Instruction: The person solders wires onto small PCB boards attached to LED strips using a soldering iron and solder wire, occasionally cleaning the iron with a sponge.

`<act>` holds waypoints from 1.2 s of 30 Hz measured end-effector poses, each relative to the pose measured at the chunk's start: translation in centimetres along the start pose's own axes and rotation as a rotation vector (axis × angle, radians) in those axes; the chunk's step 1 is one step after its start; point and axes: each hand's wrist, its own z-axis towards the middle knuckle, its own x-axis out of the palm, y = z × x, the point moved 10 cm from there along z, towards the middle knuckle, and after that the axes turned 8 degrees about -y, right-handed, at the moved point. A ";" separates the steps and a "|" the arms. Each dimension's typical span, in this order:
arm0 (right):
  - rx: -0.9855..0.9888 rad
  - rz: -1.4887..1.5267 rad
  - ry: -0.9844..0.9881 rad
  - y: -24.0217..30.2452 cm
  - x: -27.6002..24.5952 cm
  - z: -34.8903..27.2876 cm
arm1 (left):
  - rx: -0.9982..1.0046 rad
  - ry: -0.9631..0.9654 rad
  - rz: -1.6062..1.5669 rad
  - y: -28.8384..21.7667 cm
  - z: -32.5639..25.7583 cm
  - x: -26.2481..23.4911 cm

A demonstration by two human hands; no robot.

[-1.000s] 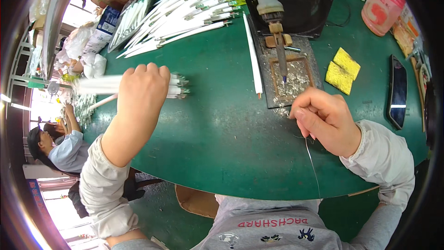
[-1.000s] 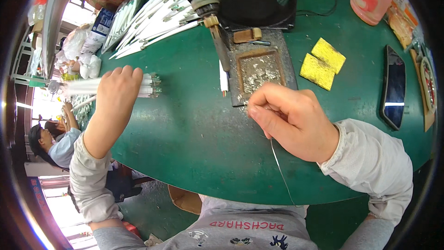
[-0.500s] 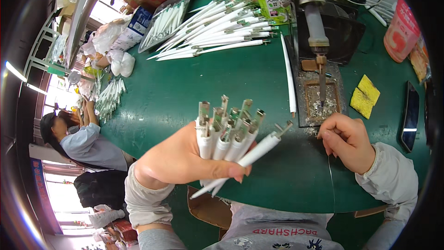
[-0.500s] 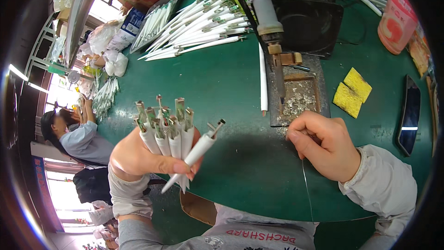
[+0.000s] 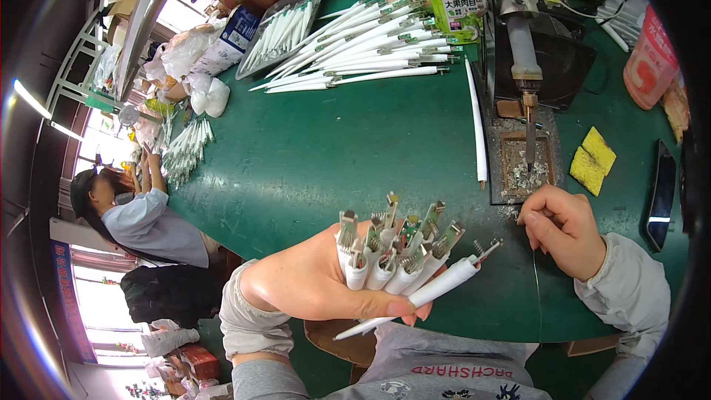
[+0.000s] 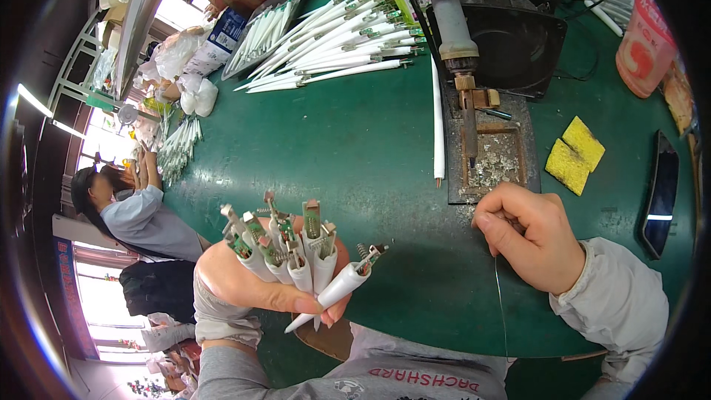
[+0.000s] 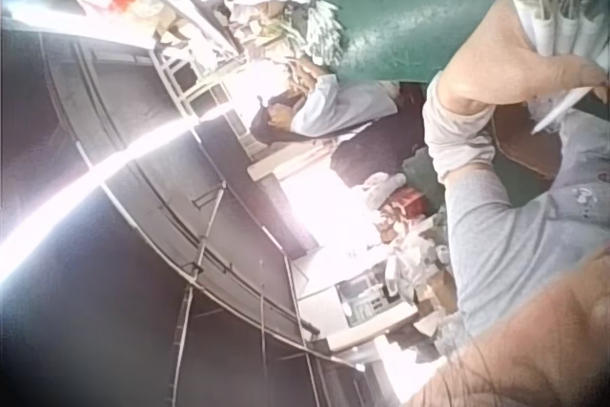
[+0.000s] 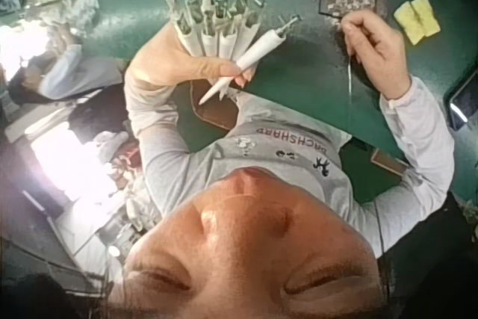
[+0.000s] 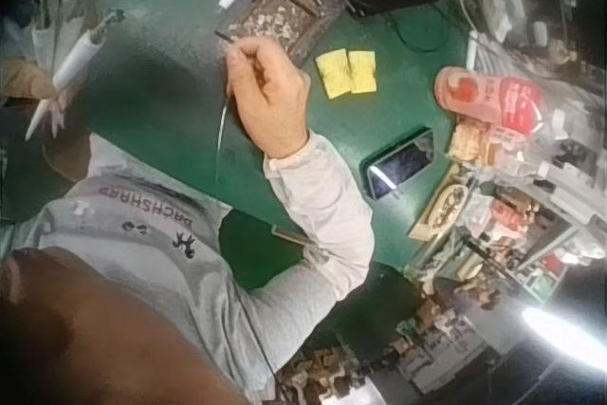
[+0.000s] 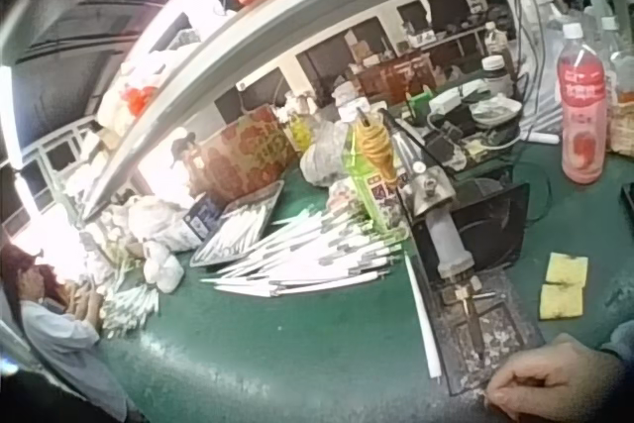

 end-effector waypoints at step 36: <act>-0.022 0.002 0.001 -0.1 0.7 -0.1 | 1.296 -1.239 2.010 -6.3 -8.8 4.8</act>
